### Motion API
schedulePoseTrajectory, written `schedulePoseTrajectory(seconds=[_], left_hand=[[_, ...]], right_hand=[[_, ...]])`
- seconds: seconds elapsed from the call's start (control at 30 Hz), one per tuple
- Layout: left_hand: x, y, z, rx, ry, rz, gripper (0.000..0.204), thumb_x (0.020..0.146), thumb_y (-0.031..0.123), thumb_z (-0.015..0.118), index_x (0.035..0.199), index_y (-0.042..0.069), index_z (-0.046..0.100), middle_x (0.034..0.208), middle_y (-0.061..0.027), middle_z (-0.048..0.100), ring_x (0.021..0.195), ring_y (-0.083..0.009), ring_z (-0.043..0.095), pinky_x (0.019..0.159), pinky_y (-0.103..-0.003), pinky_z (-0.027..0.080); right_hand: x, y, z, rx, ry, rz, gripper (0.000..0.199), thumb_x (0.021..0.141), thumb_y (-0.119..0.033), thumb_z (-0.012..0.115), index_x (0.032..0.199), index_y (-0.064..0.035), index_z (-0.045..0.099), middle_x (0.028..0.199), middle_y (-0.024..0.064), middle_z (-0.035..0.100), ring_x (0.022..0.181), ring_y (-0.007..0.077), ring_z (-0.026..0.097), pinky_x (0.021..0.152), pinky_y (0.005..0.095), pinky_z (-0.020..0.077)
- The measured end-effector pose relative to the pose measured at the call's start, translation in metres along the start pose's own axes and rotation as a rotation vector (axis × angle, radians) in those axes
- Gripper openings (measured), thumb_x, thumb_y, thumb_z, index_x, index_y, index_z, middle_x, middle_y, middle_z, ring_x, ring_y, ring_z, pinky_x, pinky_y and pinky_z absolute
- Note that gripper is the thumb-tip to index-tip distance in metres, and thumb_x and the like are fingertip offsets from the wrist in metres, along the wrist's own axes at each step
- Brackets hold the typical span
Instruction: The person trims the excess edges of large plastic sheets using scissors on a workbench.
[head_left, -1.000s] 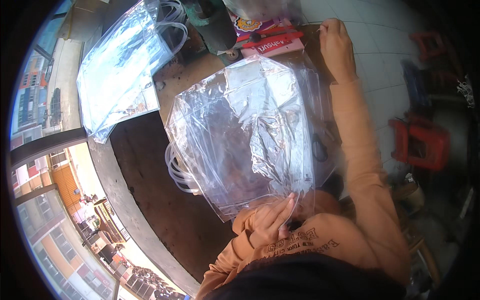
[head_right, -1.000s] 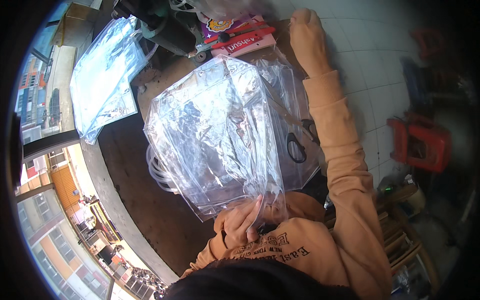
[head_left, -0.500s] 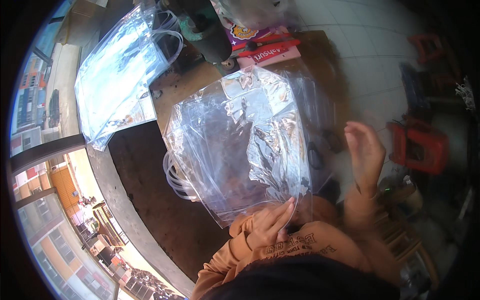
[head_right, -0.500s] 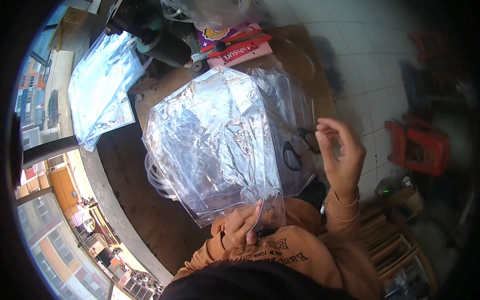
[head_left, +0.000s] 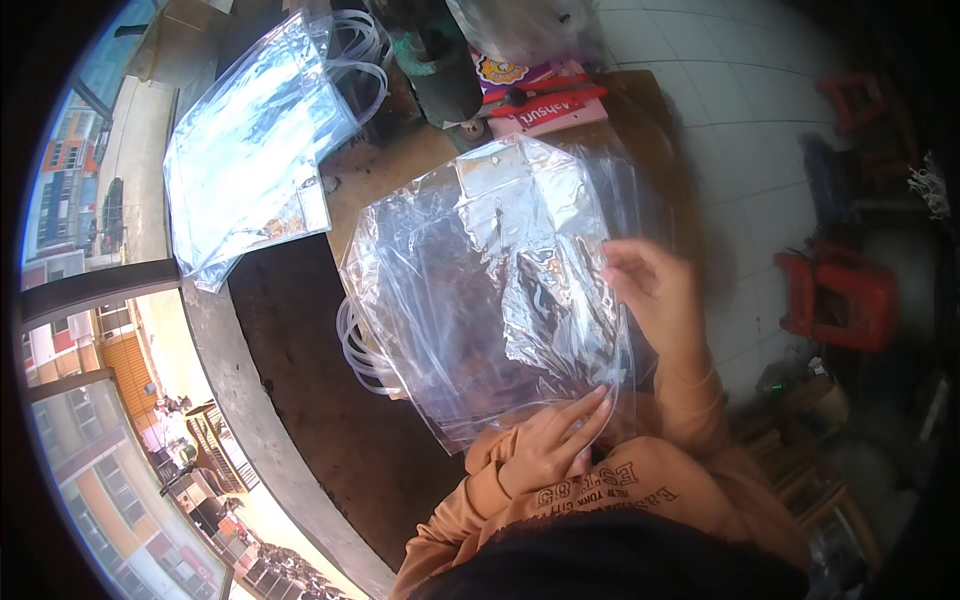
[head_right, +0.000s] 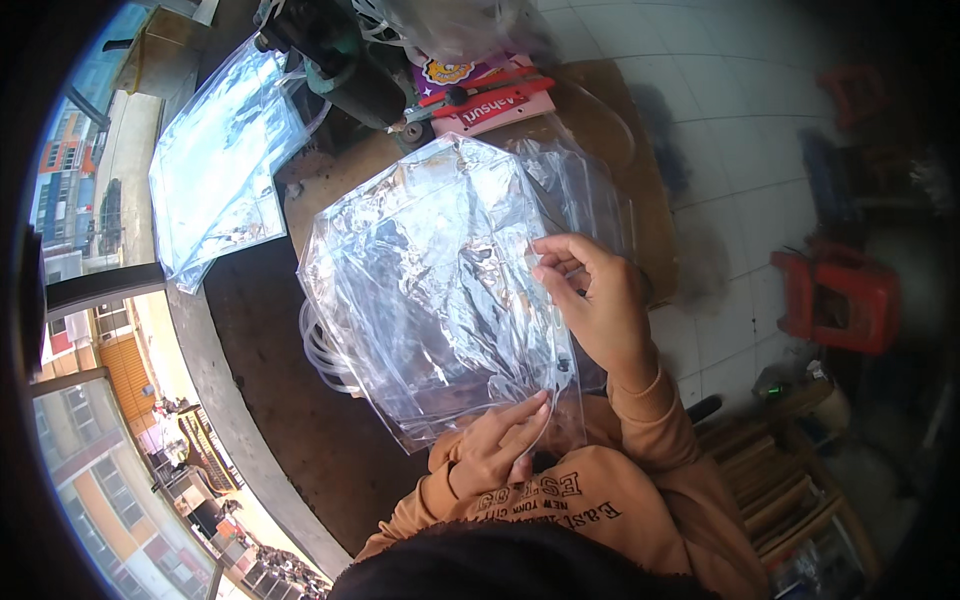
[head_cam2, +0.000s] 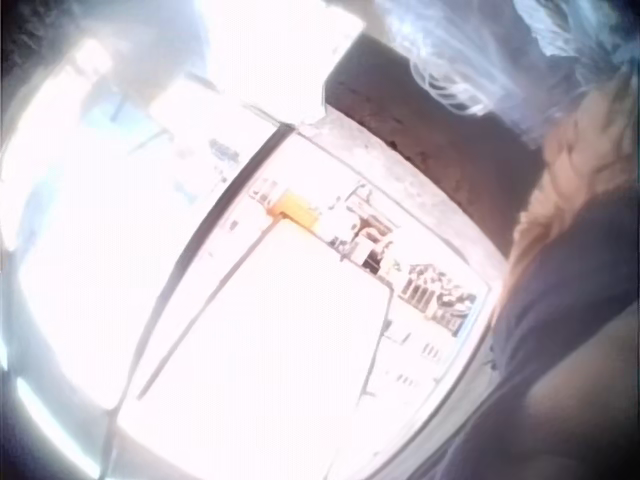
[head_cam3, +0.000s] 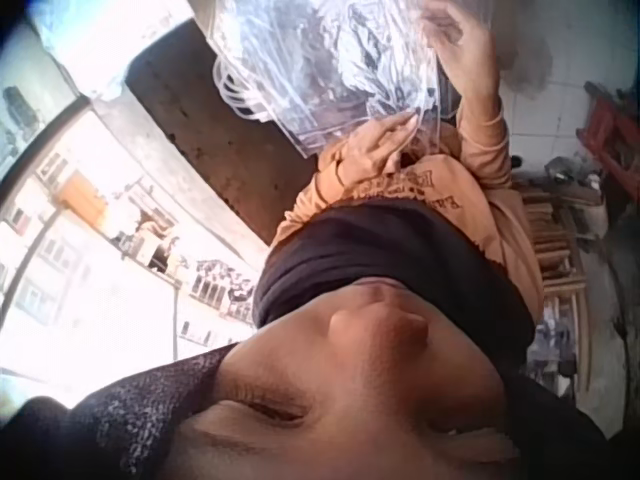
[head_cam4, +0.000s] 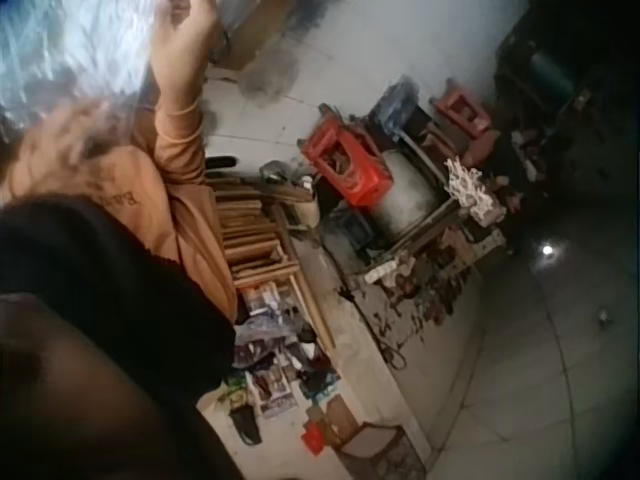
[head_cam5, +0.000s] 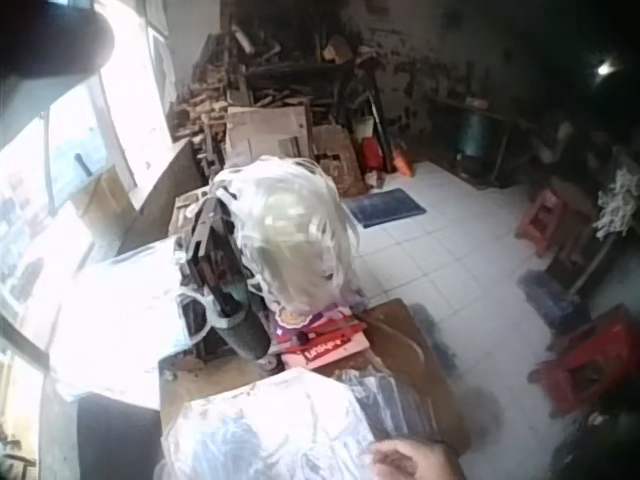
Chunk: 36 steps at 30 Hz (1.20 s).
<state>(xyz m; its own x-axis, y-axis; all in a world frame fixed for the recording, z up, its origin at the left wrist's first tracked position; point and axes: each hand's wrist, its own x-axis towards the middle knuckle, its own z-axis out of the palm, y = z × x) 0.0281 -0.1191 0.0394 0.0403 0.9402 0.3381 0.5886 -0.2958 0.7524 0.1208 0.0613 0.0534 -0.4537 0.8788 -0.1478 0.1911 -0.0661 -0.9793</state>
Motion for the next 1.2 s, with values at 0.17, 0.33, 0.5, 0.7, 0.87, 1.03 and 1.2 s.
schedulePoseTrajectory(seconds=[0.17,0.33,0.5,0.7,0.87,1.03,1.2], left_hand=[[0.001,0.0,-0.001,0.018,-0.014,-0.001,0.037,0.082,0.015,0.045,0.113,0.0,0.058,0.113,-0.017,0.058,0.07,-0.0195,0.059,0.06,-0.028,0.049],[0.004,-0.003,-0.002,0.062,-0.062,0.04,0.036,0.083,0.018,0.046,0.113,0.002,0.059,0.114,-0.0157,0.056,0.069,-0.0182,0.058,0.059,-0.028,0.049],[0.009,-0.006,-0.003,0.062,-0.122,0.058,0.039,0.085,0.026,0.046,0.115,0.004,0.058,0.113,-0.0142,0.056,0.077,-0.0206,0.058,0.064,-0.029,0.048],[0.041,-0.01,-0.022,0.131,0.018,0.063,0.042,0.078,0.022,0.052,0.116,0.005,0.056,0.115,-0.0133,0.055,0.09,-0.0257,0.055,0.083,-0.041,0.042],[0.092,-0.025,-0.057,0.588,0.023,0.097,0.036,0.064,0.007,0.068,0.098,0.017,0.063,0.112,0.0024,0.057,0.105,-0.0183,0.054,0.105,-0.051,0.021],[0.124,-0.023,-0.077,0.728,-0.167,0.155,0.013,0.068,0.015,0.064,0.081,0.016,0.063,0.091,0.0028,0.053,0.094,-0.0111,0.053,0.101,-0.046,0.032],[0.133,-0.055,-0.079,0.673,-0.291,0.259,0.014,0.066,0.011,0.062,0.079,0.015,0.065,0.081,0.0002,0.048,0.085,-0.015,0.052,0.097,-0.04,0.038]], right_hand=[[-0.001,-0.005,-0.002,0.036,0.003,0.037,0.013,0.079,0.002,0.062,0.092,0.0045,0.06,0.079,0.0048,0.061,0.068,0.0057,0.055,0.057,0.0179,0.0467],[0.0,-0.004,-0.004,0.114,-0.03,0.04,0.009,0.079,0.003,0.062,0.087,0.004,0.059,0.077,0.0036,0.06,0.068,0.0049,0.053,0.057,0.0174,0.0455],[-0.002,-0.004,-0.001,0.112,-0.021,0.016,0.009,0.08,0.001,0.062,0.088,0.0029,0.058,0.076,0.004,0.059,0.066,0.0064,0.054,0.058,0.0192,0.0448],[-0.011,-0.014,0.005,-0.211,-0.152,-0.216,0.02,0.082,0.001,0.054,0.102,0.0018,0.051,0.082,0.0144,0.056,0.071,0.0257,0.059,0.062,0.0319,0.0456],[-0.011,-0.016,0.002,-0.254,-0.277,-0.413,0.025,0.076,0.005,0.053,0.101,0.0029,0.052,0.091,0.0162,0.052,0.082,0.0356,0.056,0.066,0.037,0.0449],[-0.011,-0.008,0.008,-0.183,-0.23,-0.408,0.024,0.079,0.001,0.058,0.102,-0.0002,0.056,0.088,0.0129,0.056,0.071,0.0281,0.058,0.063,0.0313,0.0455],[-0.025,0.011,0.002,-0.269,-0.259,-0.234,0.018,0.079,-0.001,0.059,0.097,-0.0014,0.059,0.085,0.0119,0.059,0.072,0.0255,0.06,0.064,0.0311,0.0461]])
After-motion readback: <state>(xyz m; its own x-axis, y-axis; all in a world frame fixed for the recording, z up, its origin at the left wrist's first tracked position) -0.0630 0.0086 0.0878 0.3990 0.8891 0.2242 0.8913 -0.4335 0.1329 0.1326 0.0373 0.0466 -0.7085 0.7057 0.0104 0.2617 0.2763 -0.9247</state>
